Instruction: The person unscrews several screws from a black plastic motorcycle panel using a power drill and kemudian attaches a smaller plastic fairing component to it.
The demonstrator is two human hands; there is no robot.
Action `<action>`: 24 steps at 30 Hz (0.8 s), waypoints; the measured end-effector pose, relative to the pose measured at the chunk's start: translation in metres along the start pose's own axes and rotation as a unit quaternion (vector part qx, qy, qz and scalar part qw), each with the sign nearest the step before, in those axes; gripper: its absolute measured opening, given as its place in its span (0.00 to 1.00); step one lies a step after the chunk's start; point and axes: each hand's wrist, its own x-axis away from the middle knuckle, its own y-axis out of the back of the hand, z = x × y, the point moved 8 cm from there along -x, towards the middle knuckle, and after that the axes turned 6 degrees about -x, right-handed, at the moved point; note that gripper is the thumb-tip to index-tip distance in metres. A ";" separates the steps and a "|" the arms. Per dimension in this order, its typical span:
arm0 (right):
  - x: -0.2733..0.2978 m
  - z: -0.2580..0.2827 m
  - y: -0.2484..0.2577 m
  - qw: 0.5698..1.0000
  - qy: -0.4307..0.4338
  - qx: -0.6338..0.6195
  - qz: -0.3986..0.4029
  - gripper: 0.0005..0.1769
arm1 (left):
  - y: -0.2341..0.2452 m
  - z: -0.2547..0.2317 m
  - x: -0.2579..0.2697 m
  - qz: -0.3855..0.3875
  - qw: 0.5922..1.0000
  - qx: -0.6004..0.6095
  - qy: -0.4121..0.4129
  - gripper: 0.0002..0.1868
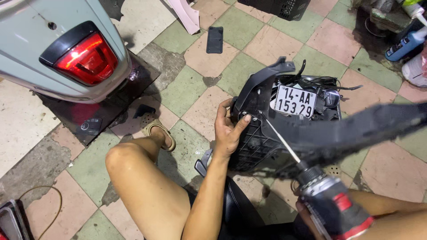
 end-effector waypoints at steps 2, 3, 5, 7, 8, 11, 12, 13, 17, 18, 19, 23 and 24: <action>0.004 -0.007 -0.012 0.999 -0.017 -0.022 -0.022 0.25 | 0.000 0.000 0.000 -0.020 0.999 -0.009 -0.035 0.31; 0.007 -0.011 -0.018 0.999 -0.024 -0.029 -0.029 0.26 | 0.002 0.004 0.001 -0.029 0.999 -0.023 -0.036 0.30; 0.012 -0.020 -0.033 0.997 -0.041 -0.046 -0.046 0.28 | 0.004 0.014 0.001 -0.044 0.997 -0.052 -0.038 0.28; 0.024 -0.027 -0.050 0.993 -0.060 -0.078 -0.062 0.30 | 0.010 0.021 -0.002 -0.047 0.996 -0.064 -0.039 0.29; 0.029 -0.032 -0.061 0.989 -0.073 -0.113 -0.066 0.31 | 0.016 0.022 -0.001 -0.050 0.996 -0.071 -0.037 0.30; 0.031 -0.031 -0.077 0.990 -0.082 -0.088 -0.078 0.35 | 0.021 0.021 0.004 -0.009 1.000 -0.028 -0.007 0.28; 0.033 -0.024 -0.078 0.993 -0.079 0.027 -0.079 0.36 | 0.022 0.020 0.005 -0.013 0.999 -0.052 0.000 0.29; 0.035 -0.016 -0.079 0.977 -0.068 0.184 -0.081 0.38 | 0.023 0.020 0.005 -0.018 0.997 -0.076 0.008 0.31; 0.027 -0.015 -0.086 0.980 -0.081 0.169 -0.067 0.41 | 0.033 0.018 0.003 -0.026 0.992 -0.122 0.025 0.32; 0.028 -0.018 -0.087 0.976 -0.113 0.170 -0.074 0.42 | 0.036 0.017 0.003 -0.026 0.991 -0.128 0.019 0.31; 0.029 -0.022 -0.087 0.971 -0.146 0.170 -0.081 0.43 | 0.039 0.017 0.003 -0.027 0.990 -0.134 0.013 0.30; 0.025 -0.010 -0.090 0.978 -0.095 0.168 -0.083 0.43 | 0.041 0.019 0.005 -0.039 0.992 -0.119 0.018 0.30; 0.023 -0.006 -0.089 0.979 -0.077 0.168 -0.081 0.44 | 0.040 0.017 0.004 -0.038 0.991 -0.127 0.013 0.30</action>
